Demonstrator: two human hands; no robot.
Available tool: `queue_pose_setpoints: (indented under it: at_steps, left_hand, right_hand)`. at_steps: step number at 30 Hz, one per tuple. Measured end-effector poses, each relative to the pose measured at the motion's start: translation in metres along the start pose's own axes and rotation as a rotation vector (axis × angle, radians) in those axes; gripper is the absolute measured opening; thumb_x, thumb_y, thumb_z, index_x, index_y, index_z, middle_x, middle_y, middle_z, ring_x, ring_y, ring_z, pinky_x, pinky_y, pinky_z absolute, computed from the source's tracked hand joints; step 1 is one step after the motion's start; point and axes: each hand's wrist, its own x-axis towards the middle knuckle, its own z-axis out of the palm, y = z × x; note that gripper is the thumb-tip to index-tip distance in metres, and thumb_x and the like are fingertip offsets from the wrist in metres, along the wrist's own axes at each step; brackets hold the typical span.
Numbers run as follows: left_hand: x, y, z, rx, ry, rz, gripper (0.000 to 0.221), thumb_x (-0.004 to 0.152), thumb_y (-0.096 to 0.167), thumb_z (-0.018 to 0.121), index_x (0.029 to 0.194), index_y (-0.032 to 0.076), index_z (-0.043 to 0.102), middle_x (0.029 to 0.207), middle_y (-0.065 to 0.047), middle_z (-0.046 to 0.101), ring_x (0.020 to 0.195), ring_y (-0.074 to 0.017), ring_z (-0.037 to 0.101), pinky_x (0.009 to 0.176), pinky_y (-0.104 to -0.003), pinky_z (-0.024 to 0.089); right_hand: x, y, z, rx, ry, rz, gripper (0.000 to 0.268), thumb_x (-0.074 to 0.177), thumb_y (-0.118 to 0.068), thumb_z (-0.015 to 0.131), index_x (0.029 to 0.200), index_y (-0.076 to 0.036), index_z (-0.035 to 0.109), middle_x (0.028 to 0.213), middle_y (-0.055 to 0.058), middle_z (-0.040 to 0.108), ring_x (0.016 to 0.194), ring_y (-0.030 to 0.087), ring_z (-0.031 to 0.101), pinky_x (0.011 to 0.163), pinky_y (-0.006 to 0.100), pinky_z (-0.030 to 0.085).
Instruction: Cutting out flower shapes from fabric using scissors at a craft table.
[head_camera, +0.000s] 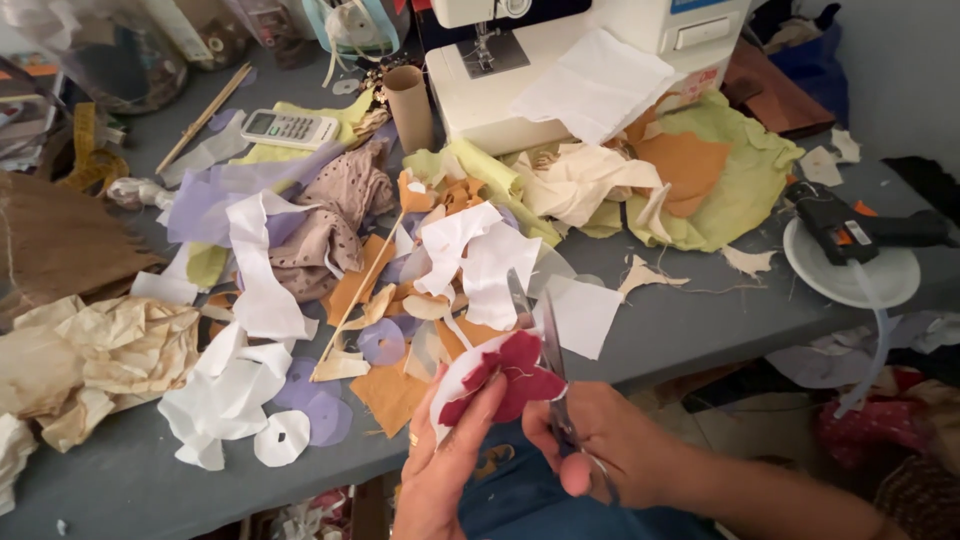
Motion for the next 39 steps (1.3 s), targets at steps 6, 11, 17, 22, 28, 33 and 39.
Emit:
queue_pose_setpoints:
  at_steps: [6,11,17,22,28,33,39]
  left_hand:
    - [0.002,-0.007,-0.009,0.070,-0.064,0.134,0.082,0.090,0.076,0.045,0.140,0.014,0.067,0.155,-0.012,0.056,0.158,-0.0376,0.026,0.120,-0.051,0.022]
    - [0.007,-0.013,-0.016,0.136,-0.100,0.355,0.091,0.098,0.081,0.030,0.139,0.007,0.063,0.145,-0.011,0.059,0.149,-0.0298,0.039,0.129,-0.058,0.016]
    - [0.010,-0.013,-0.016,0.164,-0.049,0.431,0.094,0.103,0.081,0.022,0.136,0.004,0.065,0.137,-0.010,0.063,0.139,-0.0285,0.050,0.128,-0.062,0.021]
    - [0.013,-0.014,-0.021,0.176,-0.079,0.453,0.095,0.106,0.080,0.016,0.135,0.005,0.066,0.138,-0.010,0.064,0.137,-0.0274,0.051,0.128,-0.060,0.021]
    - [0.016,-0.013,-0.027,0.180,-0.096,0.482,0.095,0.106,0.080,0.017,0.136,0.004,0.065,0.139,-0.012,0.063,0.137,-0.0280,0.051,0.128,-0.061,0.019]
    - [0.019,-0.008,-0.032,0.214,-0.089,0.490,0.095,0.106,0.081,0.014,0.134,0.007,0.067,0.139,-0.009,0.065,0.138,-0.0281,0.050,0.128,-0.061,0.020]
    - [0.026,-0.008,-0.042,0.279,-0.095,0.541,0.097,0.106,0.079,0.008,0.131,0.008,0.069,0.134,-0.008,0.067,0.136,-0.0270,0.053,0.128,-0.059,0.021]
  right_hand:
    - [0.002,-0.006,-0.002,-0.051,0.004,-0.052,0.091,0.091,-0.096,0.012,0.077,-0.015,0.051,0.072,-0.004,0.056,0.060,0.014,0.060,0.057,0.029,0.047]
    - [0.002,-0.006,-0.001,-0.051,0.010,0.007,0.094,0.085,-0.102,0.013,0.074,-0.015,0.050,0.068,-0.003,0.055,0.059,0.015,0.057,0.056,0.030,0.042]
    - [0.000,-0.003,-0.001,-0.160,-0.016,-0.011,0.092,0.088,-0.097,0.005,0.074,-0.017,0.048,0.069,-0.005,0.055,0.058,0.015,0.056,0.056,0.032,0.042]
    - [-0.001,-0.002,-0.001,-0.157,-0.005,0.005,0.092,0.088,-0.096,0.004,0.073,-0.018,0.050,0.064,-0.007,0.055,0.055,0.013,0.056,0.056,0.030,0.043]
    - [-0.004,0.002,-0.001,-0.136,0.027,0.045,0.090,0.087,-0.097,0.011,0.069,-0.019,0.051,0.063,-0.006,0.052,0.054,0.014,0.051,0.055,0.031,0.039]
    - [-0.006,0.004,-0.001,-0.181,0.042,-0.019,0.085,0.092,-0.091,0.012,0.071,-0.018,0.050,0.068,-0.004,0.052,0.057,0.016,0.050,0.056,0.032,0.039]
    - [-0.009,0.008,-0.001,-0.168,0.042,0.000,0.084,0.091,-0.091,0.016,0.072,-0.018,0.052,0.067,-0.004,0.052,0.055,0.016,0.049,0.055,0.032,0.039]
